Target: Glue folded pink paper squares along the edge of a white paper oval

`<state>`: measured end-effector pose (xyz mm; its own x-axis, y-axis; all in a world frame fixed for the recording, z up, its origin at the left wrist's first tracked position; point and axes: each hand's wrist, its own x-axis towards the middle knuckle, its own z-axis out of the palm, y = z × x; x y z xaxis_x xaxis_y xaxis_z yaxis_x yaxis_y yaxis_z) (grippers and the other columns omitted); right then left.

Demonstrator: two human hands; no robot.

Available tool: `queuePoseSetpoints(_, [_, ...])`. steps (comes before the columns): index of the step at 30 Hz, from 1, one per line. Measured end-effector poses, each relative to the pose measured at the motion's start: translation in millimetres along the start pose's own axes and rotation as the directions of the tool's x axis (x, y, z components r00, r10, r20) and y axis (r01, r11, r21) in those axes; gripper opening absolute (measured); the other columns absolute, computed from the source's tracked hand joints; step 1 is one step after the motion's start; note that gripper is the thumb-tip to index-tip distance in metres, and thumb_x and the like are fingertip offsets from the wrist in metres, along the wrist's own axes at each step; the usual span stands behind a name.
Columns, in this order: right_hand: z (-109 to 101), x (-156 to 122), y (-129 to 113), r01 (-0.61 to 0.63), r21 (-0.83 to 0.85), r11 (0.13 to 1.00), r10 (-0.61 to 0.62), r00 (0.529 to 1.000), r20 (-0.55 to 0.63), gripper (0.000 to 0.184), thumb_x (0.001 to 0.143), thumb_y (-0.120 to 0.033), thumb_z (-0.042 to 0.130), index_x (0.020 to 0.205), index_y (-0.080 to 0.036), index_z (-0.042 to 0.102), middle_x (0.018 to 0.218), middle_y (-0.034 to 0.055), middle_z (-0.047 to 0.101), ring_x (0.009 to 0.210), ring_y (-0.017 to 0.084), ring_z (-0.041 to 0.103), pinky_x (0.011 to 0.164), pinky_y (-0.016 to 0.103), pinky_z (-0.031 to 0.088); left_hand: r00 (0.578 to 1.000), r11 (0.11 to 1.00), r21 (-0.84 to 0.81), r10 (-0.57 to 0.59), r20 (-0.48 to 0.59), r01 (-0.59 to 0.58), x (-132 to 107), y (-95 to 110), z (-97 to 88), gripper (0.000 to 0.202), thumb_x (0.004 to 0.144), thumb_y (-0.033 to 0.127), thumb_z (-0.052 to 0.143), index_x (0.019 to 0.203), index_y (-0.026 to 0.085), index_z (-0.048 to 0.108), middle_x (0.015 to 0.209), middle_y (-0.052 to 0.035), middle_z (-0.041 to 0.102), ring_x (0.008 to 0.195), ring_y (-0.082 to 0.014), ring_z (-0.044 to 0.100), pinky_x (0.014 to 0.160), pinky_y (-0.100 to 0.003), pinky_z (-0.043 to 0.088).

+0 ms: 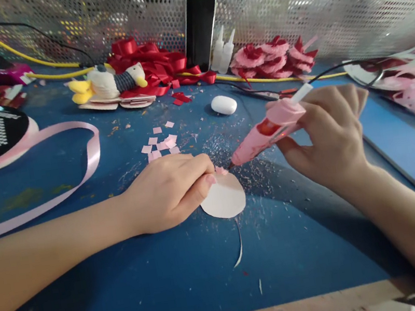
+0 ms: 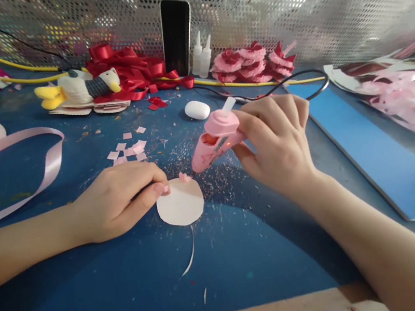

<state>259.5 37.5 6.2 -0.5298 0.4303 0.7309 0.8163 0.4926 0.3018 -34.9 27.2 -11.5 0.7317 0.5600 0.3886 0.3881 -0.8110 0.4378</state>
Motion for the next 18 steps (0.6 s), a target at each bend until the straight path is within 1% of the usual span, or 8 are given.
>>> queuePoseSetpoints(4, [3, -1, -1, -0.231, -0.045, 0.972, 0.235, 0.965, 0.118, 0.022, 0.086, -0.032, 0.06, 0.105, -0.021, 0.056, 0.101, 0.0115, 0.064, 0.093, 0.03, 0.057, 0.08, 0.044, 0.04, 0.999, 0.998, -0.048, -0.032, 0.007, 0.033, 1, 0, -2.4, 0.018, 0.103, 0.021, 0.043, 0.094, 0.018, 0.058, 0.086, 0.0003, 0.069, 0.079, -0.0136, 0.063, 0.073, -0.028, 0.042])
queuePoseSetpoints(7, [12, -7, 4, -0.446, -0.07, 0.892, 0.446, 0.848, 0.287, 0.039, 0.087, -0.039, 0.057, 0.119, -0.016, 0.057, 0.114, 0.018, 0.065, 0.108, 0.035, 0.057, 0.09, 0.048, 0.043, 0.99, 0.979, -0.151, -0.139, 0.013, 0.139, 4, 5, -4.7, 0.021, 0.103, 0.024, 0.044, 0.091, 0.018, 0.06, 0.084, 0.0017, 0.07, 0.077, -0.0118, 0.064, 0.073, -0.026, 0.045])
queuePoseSetpoints(10, [21, -15, 13, -0.553, -0.057, 0.831, 0.516, 0.729, 0.45, 0.046, 0.087, -0.043, 0.058, 0.122, -0.014, 0.06, 0.12, 0.0204, 0.066, 0.113, 0.037, 0.058, 0.094, 0.051, 0.044, 0.943, 0.89, -0.314, -0.326, 0.069, 0.331, 5, 12, -4.0, 0.023, 0.103, 0.032, 0.048, 0.09, 0.02, 0.064, 0.083, 0.0036, 0.072, 0.064, -0.0089, 0.061, 0.06, -0.023, 0.045])
queuePoseSetpoints(11, [23, -17, 14, -0.562, -0.056, 0.826, 0.515, 0.709, 0.482, 0.044, 0.088, -0.044, 0.059, 0.12, -0.015, 0.062, 0.117, 0.0199, 0.067, 0.111, 0.037, 0.059, 0.094, 0.052, 0.045, 0.921, 0.847, -0.368, -0.376, 0.097, 0.385, 5, 13, -2.9, 0.024, 0.103, 0.035, 0.049, 0.092, 0.021, 0.065, 0.083, 0.0036, 0.073, 0.062, -0.0088, 0.061, 0.055, -0.022, 0.044])
queuePoseSetpoints(13, [20, -16, 12, -0.536, -0.039, 0.844, 0.495, 0.746, 0.445, 0.041, 0.089, -0.046, 0.061, 0.118, -0.018, 0.065, 0.114, 0.0179, 0.066, 0.11, 0.037, 0.059, 0.093, 0.055, 0.045, 0.894, 0.774, -0.457, -0.426, 0.137, 0.439, 4, 16, 0.0, 0.027, 0.102, 0.04, 0.05, 0.093, 0.021, 0.066, 0.082, 0.0021, 0.074, 0.063, -0.0104, 0.063, 0.051, -0.022, 0.044])
queuePoseSetpoints(15, [11, -9, 1, -0.455, 0.026, 0.89, 0.427, 0.852, 0.303, 0.035, 0.089, -0.044, 0.064, 0.118, -0.024, 0.066, 0.118, 0.015, 0.064, 0.114, 0.036, 0.057, 0.097, 0.058, 0.042, 0.888, 0.734, -0.512, -0.434, 0.151, 0.446, 4, 18, 2.8, 0.031, 0.102, 0.043, 0.05, 0.091, 0.019, 0.067, 0.081, -0.0001, 0.075, 0.067, -0.0124, 0.066, 0.051, -0.023, 0.045])
queuePoseSetpoints(17, [-3, 1, -17, -0.327, 0.19, 0.926, 0.281, 0.931, 0.231, 0.023, 0.091, -0.038, 0.066, 0.112, -0.03, 0.068, 0.114, 0.0099, 0.065, 0.11, 0.032, 0.059, 0.099, 0.056, 0.042, 0.894, 0.726, -0.536, -0.424, 0.144, 0.43, 4, 18, 4.6, 0.032, 0.102, 0.042, 0.05, 0.091, 0.019, 0.068, 0.079, -0.0011, 0.075, 0.066, -0.0132, 0.067, 0.05, -0.023, 0.045])
queuePoseSetpoints(18, [-10, 6, -28, -0.256, 0.292, 0.921, 0.184, 0.95, 0.254, 0.018, 0.09, -0.036, 0.068, 0.108, -0.032, 0.069, 0.111, 0.0075, 0.067, 0.108, 0.03, 0.06, 0.101, 0.055, 0.041, 0.899, 0.731, -0.539, -0.416, 0.135, 0.419, 4, 18, 5.0, 0.031, 0.102, 0.041, 0.05, 0.092, 0.019, 0.069, 0.078, -0.0011, 0.074, 0.066, -0.0131, 0.067, 0.051, -0.023, 0.046])
